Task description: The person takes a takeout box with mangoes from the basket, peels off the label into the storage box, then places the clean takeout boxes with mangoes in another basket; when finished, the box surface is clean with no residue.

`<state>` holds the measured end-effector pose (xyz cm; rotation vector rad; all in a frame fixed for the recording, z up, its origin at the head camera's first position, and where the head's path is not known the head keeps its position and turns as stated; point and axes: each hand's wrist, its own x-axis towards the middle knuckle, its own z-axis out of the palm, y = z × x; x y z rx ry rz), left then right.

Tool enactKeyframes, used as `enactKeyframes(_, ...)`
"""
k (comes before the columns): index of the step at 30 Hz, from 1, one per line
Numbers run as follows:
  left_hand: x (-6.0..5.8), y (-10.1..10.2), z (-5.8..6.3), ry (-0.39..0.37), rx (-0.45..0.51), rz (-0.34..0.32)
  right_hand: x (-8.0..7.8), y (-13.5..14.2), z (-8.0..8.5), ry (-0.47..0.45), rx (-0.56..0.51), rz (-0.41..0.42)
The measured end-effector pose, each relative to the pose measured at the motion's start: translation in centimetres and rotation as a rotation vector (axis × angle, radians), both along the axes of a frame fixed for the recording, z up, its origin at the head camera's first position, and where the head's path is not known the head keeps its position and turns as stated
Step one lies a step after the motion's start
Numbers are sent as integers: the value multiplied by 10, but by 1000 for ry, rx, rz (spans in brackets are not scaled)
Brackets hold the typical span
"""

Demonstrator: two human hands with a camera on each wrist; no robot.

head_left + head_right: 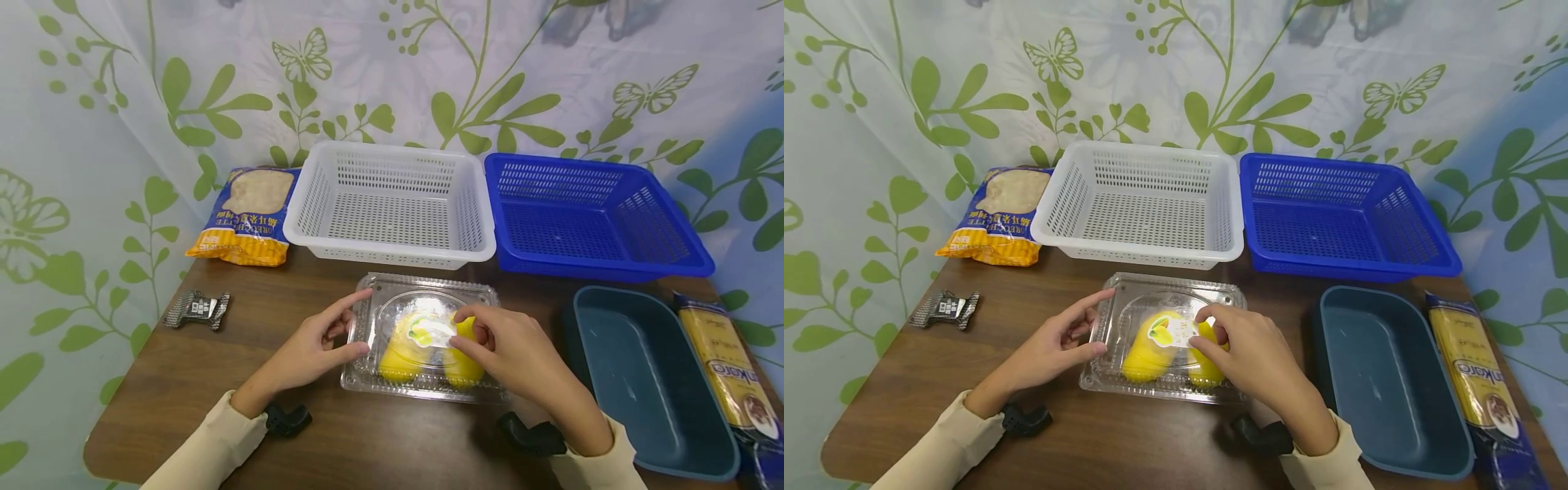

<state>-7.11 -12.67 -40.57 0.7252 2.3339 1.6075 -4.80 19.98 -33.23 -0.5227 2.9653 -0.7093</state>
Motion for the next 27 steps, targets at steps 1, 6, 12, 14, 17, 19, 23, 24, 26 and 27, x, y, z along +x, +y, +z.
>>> enactKeyframes(1,0,0,0,0,0,0,0,0,0,-5,0,-2)
enactKeyframes(6,0,1,1,1,0,1,0,0,0,-18,2,-6)
enactKeyframes(12,0,1,2,0,5,-1,0,-1,-1,-17,3,-12)
enactKeyframes(14,0,1,2,2,9,-4,0,-1,-1,-17,5,-13)
enactKeyframes(17,0,1,1,5,11,-5,0,-2,-2,-16,5,-12)
enactKeyframes(19,0,1,1,8,11,-5,0,-2,-2,-11,2,-9)
enactKeyframes(23,-1,1,-1,17,11,-3,0,-1,-4,-5,-8,-3)
enactKeyframes(24,-1,1,-1,18,10,-2,0,-1,-5,-3,-12,-2)
enactKeyframes(26,-1,1,-1,16,9,-2,0,-1,-6,-2,-24,-1)
enactKeyframes(27,-1,1,-1,14,8,-2,0,-1,-7,-3,-32,2)
